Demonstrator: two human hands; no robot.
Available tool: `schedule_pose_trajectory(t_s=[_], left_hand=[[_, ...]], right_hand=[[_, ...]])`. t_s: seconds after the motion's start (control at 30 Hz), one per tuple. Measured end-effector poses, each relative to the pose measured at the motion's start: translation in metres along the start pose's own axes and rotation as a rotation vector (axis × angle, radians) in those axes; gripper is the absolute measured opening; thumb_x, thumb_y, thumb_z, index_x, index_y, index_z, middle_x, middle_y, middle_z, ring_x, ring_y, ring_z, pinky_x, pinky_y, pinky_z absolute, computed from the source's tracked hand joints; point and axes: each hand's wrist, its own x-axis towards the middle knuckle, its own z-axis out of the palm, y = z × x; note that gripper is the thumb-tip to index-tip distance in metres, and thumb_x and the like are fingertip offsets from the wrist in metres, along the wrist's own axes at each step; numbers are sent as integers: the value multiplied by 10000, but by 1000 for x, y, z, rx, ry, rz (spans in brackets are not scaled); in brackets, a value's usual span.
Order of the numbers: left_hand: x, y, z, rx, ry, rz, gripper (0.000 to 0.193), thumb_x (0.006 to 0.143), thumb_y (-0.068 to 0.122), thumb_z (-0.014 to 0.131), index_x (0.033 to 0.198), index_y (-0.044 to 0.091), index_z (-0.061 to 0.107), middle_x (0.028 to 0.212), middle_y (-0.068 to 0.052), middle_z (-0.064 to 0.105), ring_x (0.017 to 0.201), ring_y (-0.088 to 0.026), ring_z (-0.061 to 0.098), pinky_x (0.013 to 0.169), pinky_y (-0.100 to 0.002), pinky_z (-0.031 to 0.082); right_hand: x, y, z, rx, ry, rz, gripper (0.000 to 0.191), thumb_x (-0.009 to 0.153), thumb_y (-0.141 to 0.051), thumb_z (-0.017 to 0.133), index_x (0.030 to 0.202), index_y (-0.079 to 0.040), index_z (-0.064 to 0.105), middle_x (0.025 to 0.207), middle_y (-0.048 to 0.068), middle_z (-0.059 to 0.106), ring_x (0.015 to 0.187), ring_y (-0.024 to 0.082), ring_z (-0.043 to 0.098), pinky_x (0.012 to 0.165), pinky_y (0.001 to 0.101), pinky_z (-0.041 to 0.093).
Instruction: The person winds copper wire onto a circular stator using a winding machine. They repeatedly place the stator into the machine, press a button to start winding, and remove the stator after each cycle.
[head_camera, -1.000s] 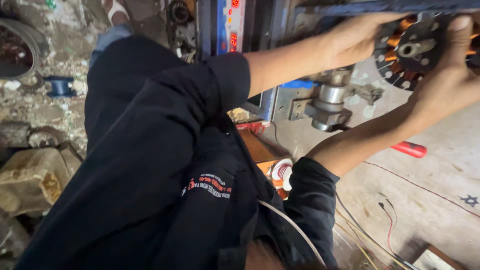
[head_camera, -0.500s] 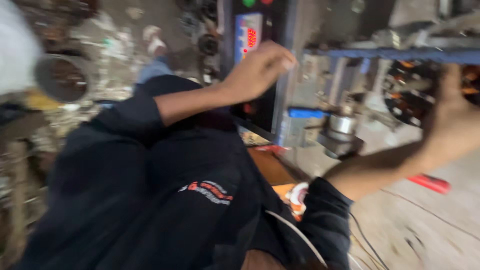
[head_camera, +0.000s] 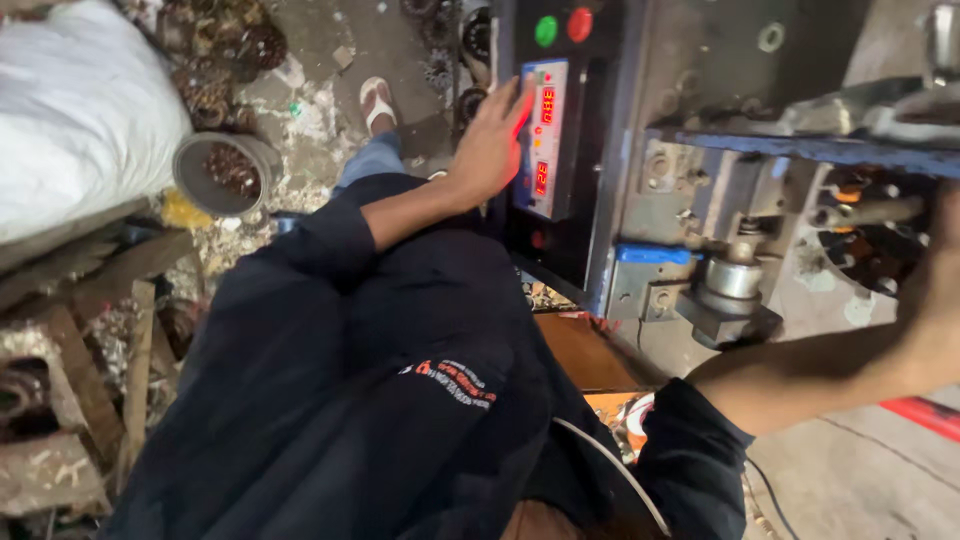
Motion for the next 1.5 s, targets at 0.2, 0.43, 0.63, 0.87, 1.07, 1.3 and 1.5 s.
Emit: schedule_pose_trajectory(t_s=[0.2,0.43,0.63,0.87,1.07,1.3,1.5], left_hand=[[22,42,-33,-18,164,134,577,902,-28,569,1470,24,484,1361,-259,566,1251,-441,524,1097,-482,426],[8,154,-49,-560,-309,204,348,1004,40,549,1332,79,657,1219,-105,736,1125,-183,724,964,-342,575],[37,242,29,-1761,-679,-158,557,1069,294,569,1543,61,393,1559,-80,466,1450,-181,464,1240,-377,380],[117,265,136,-1573,-760,-282,495,1002,247,710,1411,-8,599,1501,-143,551,1366,-193,462,1150,-382,362],[127,254,167,-1831,-720,-152,430,899,144,822,1288,26,679,1292,-79,707,1246,-202,608,1085,-403,475],[123,256,156,-1839,-686,-177,435,863,88,855,1264,58,689,1255,-60,716,1203,-186,639,1042,-399,515],[121,249,154,-1828,-745,-155,383,915,113,825,1265,64,678,1201,-55,715,1149,-207,644,1000,-421,541]], right_hand=[[-17,-51,-1,-29,156,-370,298,947,-68,813,1219,27,738,1117,77,721,947,155,659,832,292,533],[-31,-114,-4,-211,114,-728,298,852,123,748,1146,75,747,1021,132,691,900,207,629,814,299,493],[-32,-122,-1,-201,134,-694,274,832,111,754,1101,63,739,1022,117,673,871,189,628,800,288,502],[-30,-124,0,-176,158,-682,244,843,92,816,1065,56,723,970,104,650,886,192,606,823,314,505],[-33,-132,1,-199,168,-653,212,864,62,838,1048,47,732,953,113,654,812,184,615,760,297,496],[-35,-137,0,-205,176,-668,257,846,75,792,1095,44,738,1013,130,666,859,221,637,796,313,504],[-35,-142,1,-228,176,-673,233,855,69,811,1071,46,729,1002,134,666,865,235,647,825,335,508]])
